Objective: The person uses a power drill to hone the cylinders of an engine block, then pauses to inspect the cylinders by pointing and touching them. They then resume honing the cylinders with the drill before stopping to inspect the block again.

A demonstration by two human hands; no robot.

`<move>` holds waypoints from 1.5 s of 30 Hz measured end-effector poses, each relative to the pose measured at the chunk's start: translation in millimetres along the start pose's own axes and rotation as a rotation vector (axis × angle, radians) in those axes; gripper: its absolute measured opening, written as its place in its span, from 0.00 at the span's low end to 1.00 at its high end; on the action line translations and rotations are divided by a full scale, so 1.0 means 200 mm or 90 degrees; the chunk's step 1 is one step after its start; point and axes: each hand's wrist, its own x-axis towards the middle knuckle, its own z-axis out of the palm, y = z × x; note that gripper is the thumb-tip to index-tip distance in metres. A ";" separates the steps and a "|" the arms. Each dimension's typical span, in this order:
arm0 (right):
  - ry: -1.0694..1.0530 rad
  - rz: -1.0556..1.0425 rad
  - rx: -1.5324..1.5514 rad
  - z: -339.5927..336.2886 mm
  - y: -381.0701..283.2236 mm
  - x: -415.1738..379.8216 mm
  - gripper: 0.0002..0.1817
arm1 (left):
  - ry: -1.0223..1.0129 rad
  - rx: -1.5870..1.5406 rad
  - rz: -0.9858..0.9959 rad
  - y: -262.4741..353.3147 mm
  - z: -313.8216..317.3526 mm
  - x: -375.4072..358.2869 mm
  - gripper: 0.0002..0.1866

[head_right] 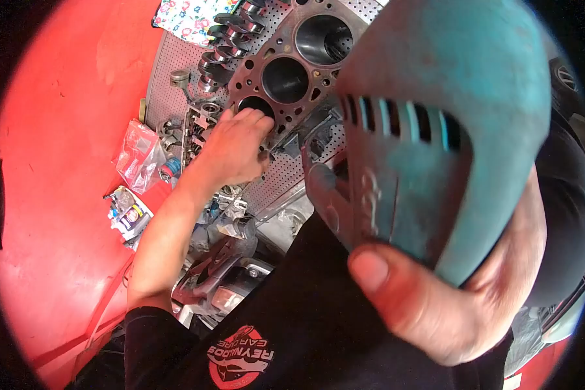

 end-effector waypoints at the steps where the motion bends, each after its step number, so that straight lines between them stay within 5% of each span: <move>1: 0.003 -0.009 0.006 0.01 0.00 0.00 0.53 | -0.022 0.000 -0.016 0.01 -0.01 0.01 0.23; 10: -0.045 -0.048 -0.160 -0.03 -0.02 0.02 0.48 | 0.158 -0.055 0.009 0.00 0.06 -0.12 0.23; 13: -0.066 -0.070 -0.162 -0.03 -0.02 0.00 0.42 | 0.042 -0.261 -0.065 0.04 0.01 -0.14 0.23; 20: -0.115 -0.134 -0.223 -0.12 0.02 0.06 0.33 | 0.633 -1.387 -0.164 0.25 0.23 -0.06 0.38; 23: -0.144 -0.136 -0.247 -0.14 0.04 0.11 0.32 | 0.657 -1.560 -0.229 0.29 0.22 0.06 0.24; 24: -0.162 -0.138 -0.246 -0.14 0.04 0.12 0.30 | 0.596 -1.573 -0.119 0.20 0.30 0.13 0.15; 25: -0.169 -0.135 -0.258 -0.13 0.04 0.12 0.30 | 0.596 -1.610 -0.145 0.19 0.27 0.15 0.12; 29: -0.170 -0.129 -0.296 -0.10 0.05 0.15 0.28 | 0.503 -1.781 -0.242 0.10 0.13 0.11 0.21; 30: -0.163 -0.125 -0.307 -0.10 0.05 0.16 0.28 | 0.508 -1.786 -0.134 0.10 0.17 0.11 0.28; 33: -0.157 -0.127 -0.311 -0.06 0.06 0.16 0.28 | 0.555 -1.806 -0.099 0.12 0.22 0.12 0.16; 36: -0.171 -0.132 -0.305 -0.03 0.07 0.16 0.30 | 0.558 -1.807 -0.087 0.14 0.23 0.11 0.18; 39: -0.165 -0.150 -0.321 -0.01 0.07 0.14 0.32 | 0.562 -1.771 -0.090 0.16 0.19 0.07 0.36; 45: -0.162 -0.147 -0.308 0.00 0.07 0.13 0.32 | 0.535 -1.747 -0.077 0.15 0.20 0.04 0.37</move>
